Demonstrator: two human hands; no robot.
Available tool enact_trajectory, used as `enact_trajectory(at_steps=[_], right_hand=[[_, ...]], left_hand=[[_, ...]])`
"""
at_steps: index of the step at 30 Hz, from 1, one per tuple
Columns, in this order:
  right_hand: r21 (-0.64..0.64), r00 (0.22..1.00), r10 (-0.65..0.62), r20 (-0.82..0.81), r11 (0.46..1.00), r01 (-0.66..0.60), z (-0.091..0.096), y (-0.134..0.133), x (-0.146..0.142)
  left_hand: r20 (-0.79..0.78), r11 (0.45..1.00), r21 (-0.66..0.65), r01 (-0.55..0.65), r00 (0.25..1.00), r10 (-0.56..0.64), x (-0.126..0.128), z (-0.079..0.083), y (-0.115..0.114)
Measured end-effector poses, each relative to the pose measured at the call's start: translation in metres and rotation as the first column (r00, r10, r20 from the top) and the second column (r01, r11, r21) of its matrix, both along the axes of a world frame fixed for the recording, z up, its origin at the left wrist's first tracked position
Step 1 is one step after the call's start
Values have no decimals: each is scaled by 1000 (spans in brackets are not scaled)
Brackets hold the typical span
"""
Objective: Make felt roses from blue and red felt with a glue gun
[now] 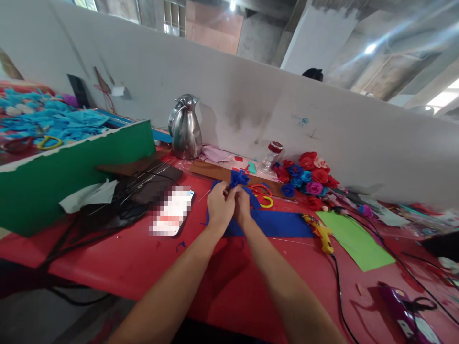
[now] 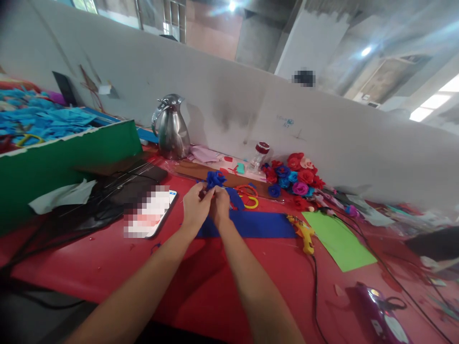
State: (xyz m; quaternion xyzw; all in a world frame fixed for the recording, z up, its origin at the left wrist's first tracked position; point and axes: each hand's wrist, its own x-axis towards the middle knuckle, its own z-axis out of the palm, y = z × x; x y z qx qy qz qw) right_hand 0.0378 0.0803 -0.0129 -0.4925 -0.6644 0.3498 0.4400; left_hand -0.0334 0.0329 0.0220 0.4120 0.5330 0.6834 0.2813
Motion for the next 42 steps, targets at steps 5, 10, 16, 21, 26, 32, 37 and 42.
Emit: enact_trajectory(at_steps=[5,10,16,21,26,32,37,42], right_hand=[[-22,941,-226,-251,973,228,15,-22,56],[-193,852,-260,-454,963,191,11,-45,77],[-160,865,-180,-468,980,118,17,-48,81],[-241,769,-223,-599,966,92,27,-51,84],[-451,770,-237,-593,890,-73,29,-53,85],[-374,819,-177,-546,926,-50,28,-53,81],[-335,848,-152,-508,942,-32,25,-51,81],[-309,850,-163,-500,951,1,21,-50,80]], left_hand=[[402,982,-63,177,905,-138,10,-3,2],[571,867,-142,478,755,-323,24,-5,-5],[537,820,-201,537,760,-366,29,-8,-6],[604,826,-184,533,724,-332,23,-3,-4],[642,810,-180,558,690,-333,20,2,-4],[625,799,-184,572,696,-354,21,3,-4],[585,825,-204,527,742,-328,25,3,-6],[431,890,-141,434,836,-340,30,0,-9]])
